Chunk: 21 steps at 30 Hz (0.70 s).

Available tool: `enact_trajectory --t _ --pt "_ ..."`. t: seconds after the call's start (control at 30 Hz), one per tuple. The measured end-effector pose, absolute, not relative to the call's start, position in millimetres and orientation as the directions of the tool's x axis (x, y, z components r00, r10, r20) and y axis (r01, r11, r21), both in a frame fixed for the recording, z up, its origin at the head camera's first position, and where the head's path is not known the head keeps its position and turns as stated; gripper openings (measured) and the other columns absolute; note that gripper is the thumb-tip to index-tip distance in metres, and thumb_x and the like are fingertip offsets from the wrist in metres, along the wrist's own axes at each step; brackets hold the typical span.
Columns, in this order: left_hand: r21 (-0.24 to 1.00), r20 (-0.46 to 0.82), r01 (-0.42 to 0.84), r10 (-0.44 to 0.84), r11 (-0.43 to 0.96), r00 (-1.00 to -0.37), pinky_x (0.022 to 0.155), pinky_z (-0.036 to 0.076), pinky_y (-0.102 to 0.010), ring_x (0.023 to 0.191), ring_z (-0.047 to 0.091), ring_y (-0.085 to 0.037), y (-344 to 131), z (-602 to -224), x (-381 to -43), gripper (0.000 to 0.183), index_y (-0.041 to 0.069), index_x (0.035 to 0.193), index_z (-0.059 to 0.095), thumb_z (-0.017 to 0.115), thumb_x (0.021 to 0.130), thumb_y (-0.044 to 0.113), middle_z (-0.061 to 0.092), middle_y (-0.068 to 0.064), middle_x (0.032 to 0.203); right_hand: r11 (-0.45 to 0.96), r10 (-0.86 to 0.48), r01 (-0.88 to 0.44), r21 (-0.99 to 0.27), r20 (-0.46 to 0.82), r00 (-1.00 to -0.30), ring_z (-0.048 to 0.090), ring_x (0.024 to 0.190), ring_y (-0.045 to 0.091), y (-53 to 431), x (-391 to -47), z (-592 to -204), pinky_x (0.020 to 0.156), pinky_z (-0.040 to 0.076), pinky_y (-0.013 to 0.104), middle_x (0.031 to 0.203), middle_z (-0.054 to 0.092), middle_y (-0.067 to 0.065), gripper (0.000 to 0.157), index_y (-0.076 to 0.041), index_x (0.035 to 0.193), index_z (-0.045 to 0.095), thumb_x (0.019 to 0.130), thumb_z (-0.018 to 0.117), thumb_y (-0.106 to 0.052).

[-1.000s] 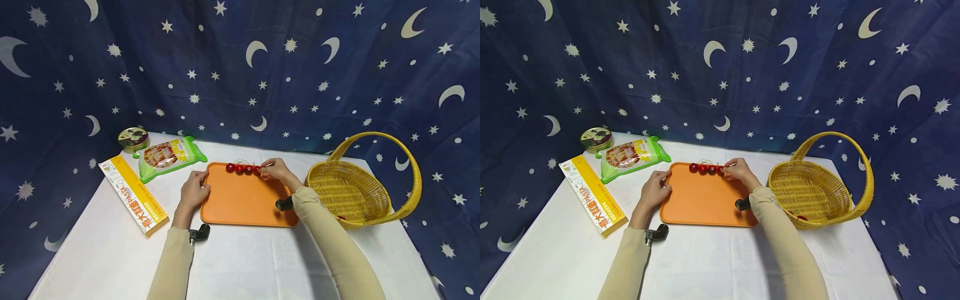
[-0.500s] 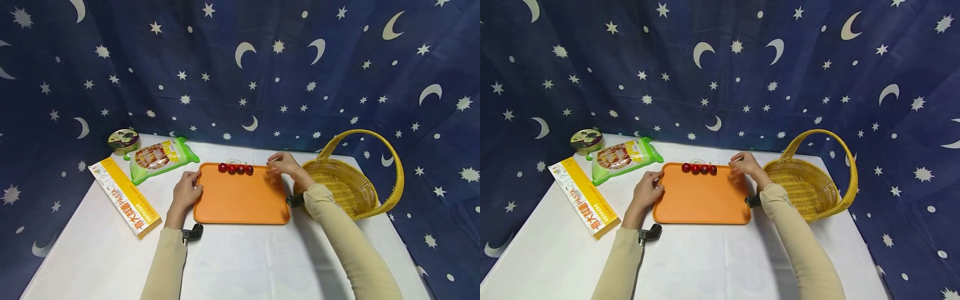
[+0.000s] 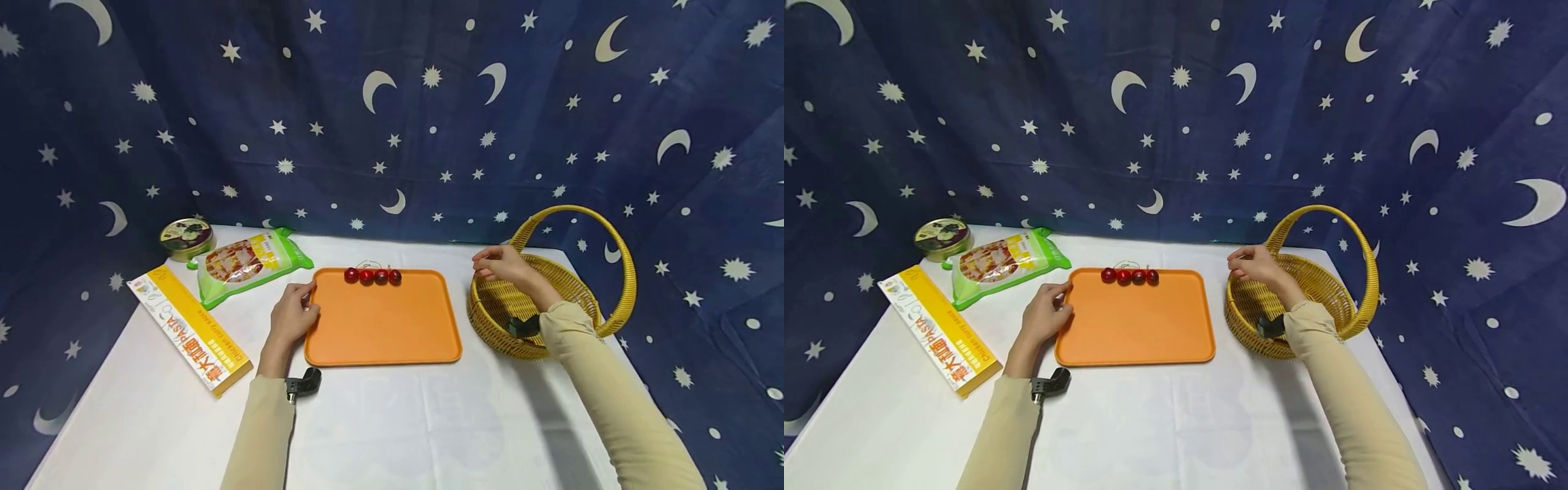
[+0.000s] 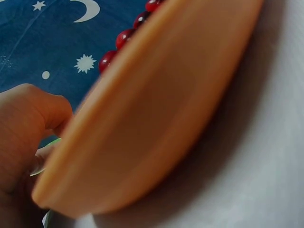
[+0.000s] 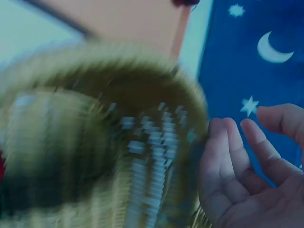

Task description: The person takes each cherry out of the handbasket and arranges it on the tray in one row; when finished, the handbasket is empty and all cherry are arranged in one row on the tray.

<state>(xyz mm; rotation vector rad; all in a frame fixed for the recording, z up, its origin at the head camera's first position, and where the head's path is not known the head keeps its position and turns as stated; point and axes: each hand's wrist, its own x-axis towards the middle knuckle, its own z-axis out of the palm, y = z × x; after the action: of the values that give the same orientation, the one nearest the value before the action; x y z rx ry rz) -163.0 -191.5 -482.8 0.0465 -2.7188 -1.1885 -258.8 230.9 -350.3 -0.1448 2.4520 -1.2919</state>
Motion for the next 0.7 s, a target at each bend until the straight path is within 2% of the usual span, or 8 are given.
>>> enact_trajectory --t 0.2,0.43,0.57,0.7 --pt "0.728 0.148 0.037 -0.104 0.684 -0.983 0.077 0.040 -0.043 0.091 0.055 -0.030 -193 -485 -163 0.055 0.000 0.137 0.057 0.059 0.083 0.010 0.054 -0.020 0.120 0.647 -0.317 0.071 -0.759 -0.352 -0.881 0.065 0.089 0.023 256 -259 -357 0.078 0.055 0.036 0.107 0.065 0.019 0.034 0.015 0.121 0.057 0.098 0.054 -0.010" --pt "0.733 0.138 0.031 -0.104 0.679 -0.985 0.076 0.039 -0.041 0.089 0.054 -0.029 -192 -485 -163 0.055 0.000 0.137 0.057 0.059 0.083 0.010 0.054 -0.019 0.120 0.733 -0.449 0.112 -0.671 -0.602 -0.660 0.065 0.098 0.028 274 -257 -362 0.086 0.052 0.043 0.107 0.067 0.017 0.037 0.013 0.124 0.055 0.096 0.054 -0.011" --pt "0.730 0.132 0.027 -0.102 0.682 -0.986 0.076 0.039 -0.041 0.090 0.054 -0.029 -191 -485 -163 0.055 0.000 0.137 0.057 0.059 0.083 0.010 0.054 -0.019 0.121 0.781 -0.407 0.192 -0.595 -0.717 -0.566 0.066 0.094 0.026 277 -254 -367 0.082 0.053 0.042 0.101 0.069 0.014 0.035 0.007 0.124 0.058 0.093 0.058 -0.010" --pt "0.731 0.132 0.028 -0.101 0.681 -0.986 0.076 0.038 -0.040 0.090 0.053 -0.029 -191 -484 -164 0.055 0.000 0.138 0.056 0.058 0.083 0.010 0.053 -0.019 0.121 0.816 -0.344 0.243 -0.525 -0.779 -0.524 0.066 0.082 0.021 276 -250 -372 0.076 0.055 0.039 0.091 0.067 0.010 0.030 0.001 0.119 0.060 0.090 0.060 -0.007"
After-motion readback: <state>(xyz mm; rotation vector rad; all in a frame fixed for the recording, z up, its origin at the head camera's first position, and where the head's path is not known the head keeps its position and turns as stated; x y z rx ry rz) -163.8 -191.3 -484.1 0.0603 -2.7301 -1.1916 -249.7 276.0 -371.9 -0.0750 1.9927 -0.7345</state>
